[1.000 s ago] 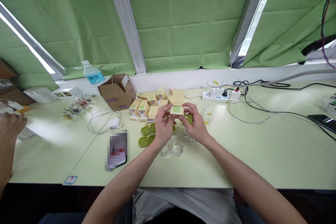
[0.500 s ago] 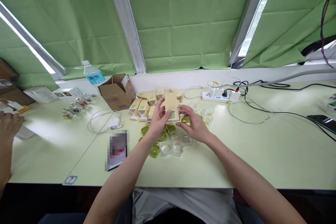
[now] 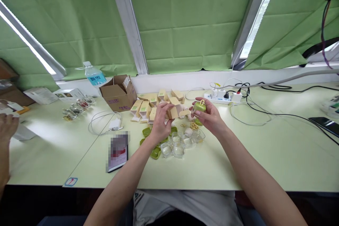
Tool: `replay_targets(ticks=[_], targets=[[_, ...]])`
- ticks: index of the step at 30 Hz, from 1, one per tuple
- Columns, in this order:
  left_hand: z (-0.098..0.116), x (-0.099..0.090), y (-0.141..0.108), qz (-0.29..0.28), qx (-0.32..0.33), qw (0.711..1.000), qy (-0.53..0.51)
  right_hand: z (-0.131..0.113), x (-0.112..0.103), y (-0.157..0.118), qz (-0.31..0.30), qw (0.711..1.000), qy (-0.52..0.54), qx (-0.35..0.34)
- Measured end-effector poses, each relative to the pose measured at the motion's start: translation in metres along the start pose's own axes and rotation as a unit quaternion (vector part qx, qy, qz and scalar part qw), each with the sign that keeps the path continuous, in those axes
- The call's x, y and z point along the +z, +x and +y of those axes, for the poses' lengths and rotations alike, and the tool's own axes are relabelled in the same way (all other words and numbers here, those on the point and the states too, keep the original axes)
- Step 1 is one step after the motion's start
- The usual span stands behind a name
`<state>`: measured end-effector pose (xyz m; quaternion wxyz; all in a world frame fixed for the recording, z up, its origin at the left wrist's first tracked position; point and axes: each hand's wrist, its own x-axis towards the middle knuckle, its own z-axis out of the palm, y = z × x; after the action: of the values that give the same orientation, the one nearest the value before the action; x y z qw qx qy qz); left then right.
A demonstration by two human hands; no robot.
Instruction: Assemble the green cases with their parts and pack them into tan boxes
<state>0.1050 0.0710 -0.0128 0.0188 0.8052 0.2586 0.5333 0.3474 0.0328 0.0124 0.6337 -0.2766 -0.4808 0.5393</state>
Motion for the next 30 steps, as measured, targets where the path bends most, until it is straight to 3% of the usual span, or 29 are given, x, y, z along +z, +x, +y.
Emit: replay_targets(ticks=[8,16,22,30], targets=[[-0.001,0.002,-0.008,-0.066,0.019,0.996,0.058,-0.008,0.005,-0.001,0.023,0.993,-0.058,-0.099],[0.0,0.006,-0.01,-0.091,0.06,0.99,0.089,-0.016,0.02,-0.008,0.005,0.978,-0.169,-0.119],[0.003,0.01,-0.01,-0.074,0.07,0.991,0.082,-0.012,0.031,-0.017,-0.017,0.968,-0.214,-0.128],[0.001,0.01,-0.01,-0.017,0.04,0.999,0.018,-0.015,0.031,-0.022,-0.027,0.911,-0.369,-0.183]])
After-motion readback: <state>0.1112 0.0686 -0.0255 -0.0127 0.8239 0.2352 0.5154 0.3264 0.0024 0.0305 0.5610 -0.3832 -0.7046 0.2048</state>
